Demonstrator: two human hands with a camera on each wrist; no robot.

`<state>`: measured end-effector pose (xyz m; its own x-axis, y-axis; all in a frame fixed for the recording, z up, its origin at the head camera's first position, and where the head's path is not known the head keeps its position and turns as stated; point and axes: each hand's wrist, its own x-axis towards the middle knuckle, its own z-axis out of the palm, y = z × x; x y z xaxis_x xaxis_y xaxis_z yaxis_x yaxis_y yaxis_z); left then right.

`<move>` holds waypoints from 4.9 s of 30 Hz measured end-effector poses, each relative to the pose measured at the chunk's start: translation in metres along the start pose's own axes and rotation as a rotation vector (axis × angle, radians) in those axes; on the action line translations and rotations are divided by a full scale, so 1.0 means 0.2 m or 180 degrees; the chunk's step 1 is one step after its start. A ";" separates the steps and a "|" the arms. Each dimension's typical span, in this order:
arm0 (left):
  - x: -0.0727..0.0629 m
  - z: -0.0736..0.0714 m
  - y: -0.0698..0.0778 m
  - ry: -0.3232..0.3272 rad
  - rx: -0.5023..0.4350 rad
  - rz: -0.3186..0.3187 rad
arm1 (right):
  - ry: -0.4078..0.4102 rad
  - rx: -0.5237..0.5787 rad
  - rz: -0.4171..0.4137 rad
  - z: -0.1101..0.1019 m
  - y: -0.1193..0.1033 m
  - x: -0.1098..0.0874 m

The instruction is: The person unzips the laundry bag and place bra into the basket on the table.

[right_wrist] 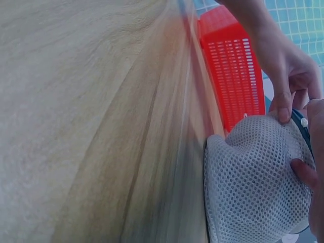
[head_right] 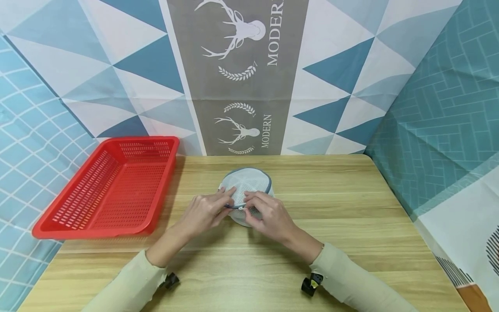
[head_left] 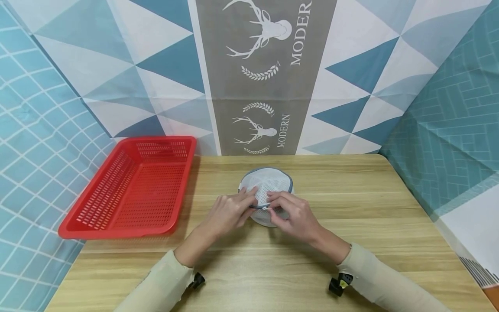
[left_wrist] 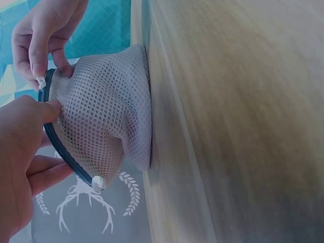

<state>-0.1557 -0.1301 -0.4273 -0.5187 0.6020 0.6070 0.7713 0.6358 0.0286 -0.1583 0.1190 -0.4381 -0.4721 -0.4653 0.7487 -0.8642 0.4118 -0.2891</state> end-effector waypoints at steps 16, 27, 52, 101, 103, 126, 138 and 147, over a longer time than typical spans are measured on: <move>0.01 0.02 0.00 0.0182 0.0129 -0.0042 | 0.0103 -0.0067 -0.0182 0.02 0.02 0.00; -0.01 0.01 0.01 0.0101 0.0085 -0.0007 | 0.0115 -0.0043 -0.0247 0.02 0.02 0.00; 0.01 0.02 0.00 0.0233 0.0091 -0.0069 | 0.0099 -0.0010 -0.0114 0.01 0.01 0.00; 0.00 0.01 0.00 0.0235 0.0058 -0.0065 | 0.0133 0.0011 -0.0237 0.02 0.01 0.00; 0.00 0.01 0.00 0.0212 0.0023 -0.0065 | 0.0132 0.0011 -0.0250 0.02 0.02 0.00; 0.00 0.02 0.00 0.0226 0.0115 -0.0117 | 0.0137 -0.0017 -0.0217 0.02 0.00 0.01; 0.00 0.02 0.01 0.0212 0.0090 -0.0035 | 0.0151 -0.0027 -0.0254 0.03 0.00 0.00; 0.00 0.01 0.00 0.0187 -0.0098 -0.0055 | 0.0162 0.0016 -0.0304 0.03 0.01 0.00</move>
<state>-0.1569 -0.1291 -0.4295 -0.5102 0.5611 0.6518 0.7739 0.6302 0.0632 -0.1614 0.1154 -0.4419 -0.3783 -0.4618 0.8023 -0.9058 0.3635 -0.2179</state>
